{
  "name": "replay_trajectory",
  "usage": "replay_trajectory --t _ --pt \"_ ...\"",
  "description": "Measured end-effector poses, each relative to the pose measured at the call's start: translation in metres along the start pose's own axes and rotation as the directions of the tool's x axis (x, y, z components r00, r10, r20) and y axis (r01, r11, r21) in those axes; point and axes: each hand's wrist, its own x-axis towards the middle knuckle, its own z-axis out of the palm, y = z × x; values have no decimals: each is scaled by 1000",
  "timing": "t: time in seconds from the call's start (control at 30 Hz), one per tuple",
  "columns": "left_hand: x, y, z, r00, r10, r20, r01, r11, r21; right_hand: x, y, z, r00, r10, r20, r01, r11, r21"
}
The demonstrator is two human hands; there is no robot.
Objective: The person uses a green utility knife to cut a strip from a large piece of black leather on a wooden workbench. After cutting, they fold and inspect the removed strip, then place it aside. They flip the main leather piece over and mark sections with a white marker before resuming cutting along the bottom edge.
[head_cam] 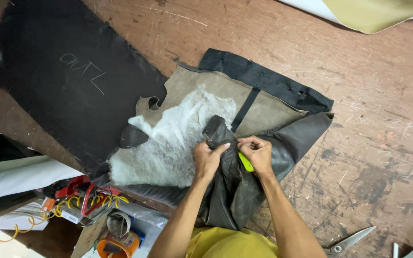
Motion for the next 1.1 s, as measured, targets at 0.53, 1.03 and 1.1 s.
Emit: replay_trajectory --t 0.53,1.03,1.1 --pt "-4 -15 2 990 -136 37 139 901 -410 2 -7 2 998 30 -63 -26 997 67" --pt "2 -3 13 982 -14 188 -65 911 408 -9 -20 -20 978 -44 -204 81 981 174" --pt "-1 0 26 974 118 191 -188 894 408 -10 -22 -35 963 -66 -262 130 964 232"
